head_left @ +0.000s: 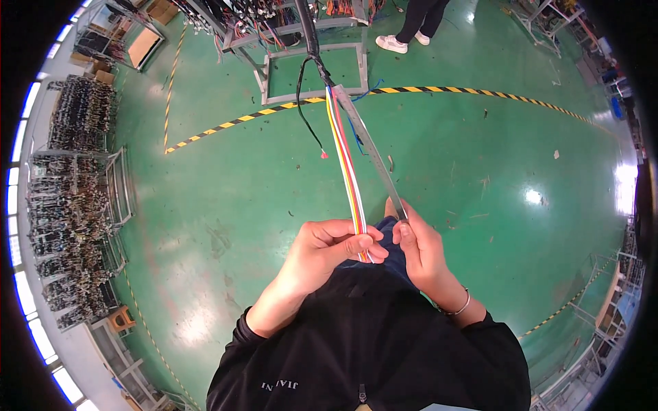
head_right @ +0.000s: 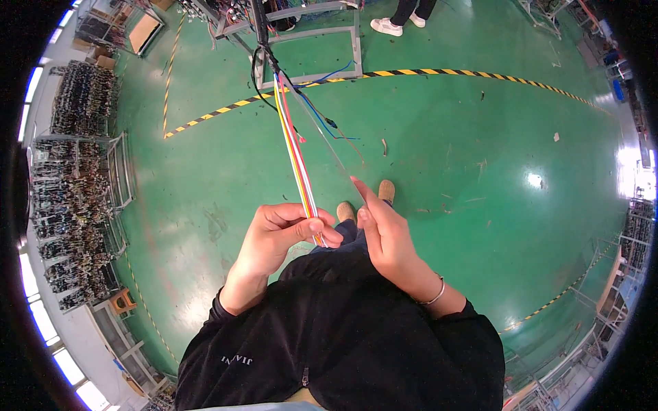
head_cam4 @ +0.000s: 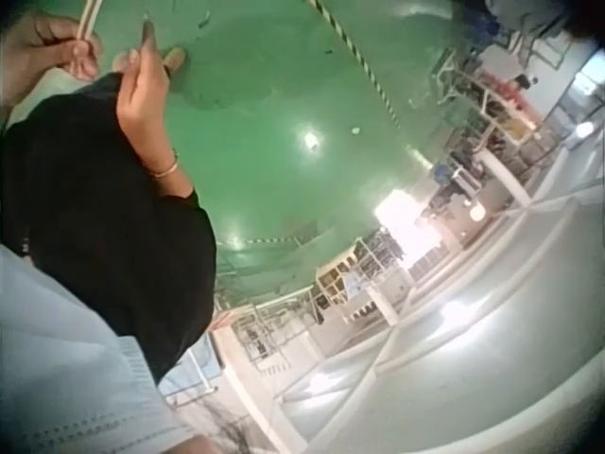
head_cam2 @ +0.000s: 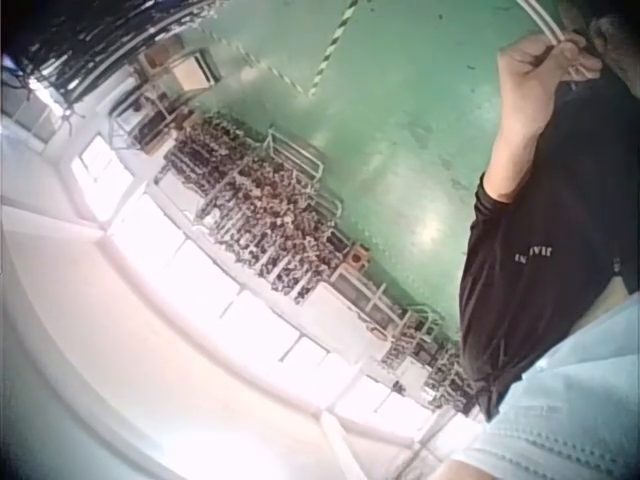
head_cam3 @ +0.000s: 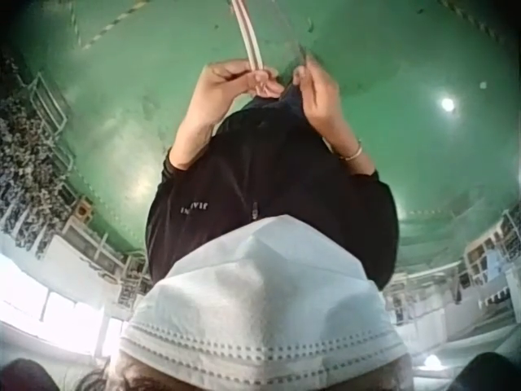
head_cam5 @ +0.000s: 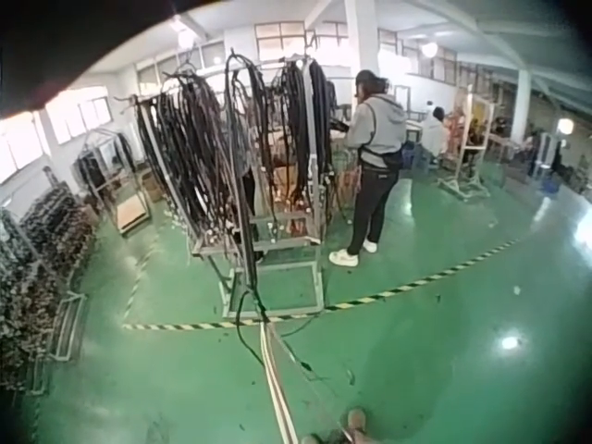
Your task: Measure and cut individual wires within a larger cable harness using a metal ruler and scissors.
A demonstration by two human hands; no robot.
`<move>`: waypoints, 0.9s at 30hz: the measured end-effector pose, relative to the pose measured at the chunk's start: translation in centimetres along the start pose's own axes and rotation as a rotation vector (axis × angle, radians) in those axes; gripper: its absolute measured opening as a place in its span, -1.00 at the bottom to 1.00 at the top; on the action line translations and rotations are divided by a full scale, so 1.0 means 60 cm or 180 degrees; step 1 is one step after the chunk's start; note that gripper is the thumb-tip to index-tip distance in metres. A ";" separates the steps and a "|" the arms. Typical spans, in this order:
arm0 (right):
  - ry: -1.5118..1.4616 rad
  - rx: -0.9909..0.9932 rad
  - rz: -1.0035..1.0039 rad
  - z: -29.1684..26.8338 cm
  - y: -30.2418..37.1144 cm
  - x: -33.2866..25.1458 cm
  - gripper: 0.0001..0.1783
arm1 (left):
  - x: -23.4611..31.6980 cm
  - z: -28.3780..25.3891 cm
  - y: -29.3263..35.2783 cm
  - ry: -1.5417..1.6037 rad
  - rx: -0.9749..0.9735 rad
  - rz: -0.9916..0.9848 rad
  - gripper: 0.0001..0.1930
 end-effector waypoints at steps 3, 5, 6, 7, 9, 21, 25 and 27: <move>0.0119 0.0137 -0.0032 -0.001 -0.009 -0.004 -0.55 | 0.006 -0.003 -0.005 -0.0096 0.0041 0.0044 -0.80; 0.0182 0.0226 -0.0119 -0.001 -0.008 -0.008 -0.55 | 0.009 -0.004 -0.004 -0.0256 -0.0108 0.0069 -0.77; 0.0138 0.0225 -0.0116 0.001 -0.009 -0.010 -0.55 | 0.009 -0.004 -0.004 -0.0252 -0.0097 0.0076 -0.77; 0.0096 0.0227 -0.0114 0.001 -0.009 -0.012 -0.55 | 0.009 -0.002 -0.004 -0.0377 -0.0076 0.0143 -0.79; 0.0092 0.0164 -0.0049 0.001 -0.006 -0.019 -0.56 | 0.007 0.001 -0.004 -0.0493 -0.0055 0.0208 -0.81; -0.0476 -0.0457 0.0480 0.004 0.002 -0.041 -0.55 | -0.014 0.000 -0.018 -0.1668 0.0242 0.0172 -0.84; -0.0675 -0.0510 0.0629 0.010 0.004 -0.043 -0.57 | -0.007 -0.004 -0.024 -0.2193 0.0292 0.0573 -0.85; -0.0850 -0.0586 0.0854 0.011 -0.004 -0.039 -0.58 | -0.004 -0.009 -0.033 -0.2139 0.0301 0.0714 -0.86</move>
Point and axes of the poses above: each hand's wrist, its own y-axis away from the middle knuckle, its own z-axis out of the palm, x = y × z, the point moved 3 cm from there along -y, towards the middle knuckle, and after that the axes turned 7 degrees about z, right-handed, at the moved point
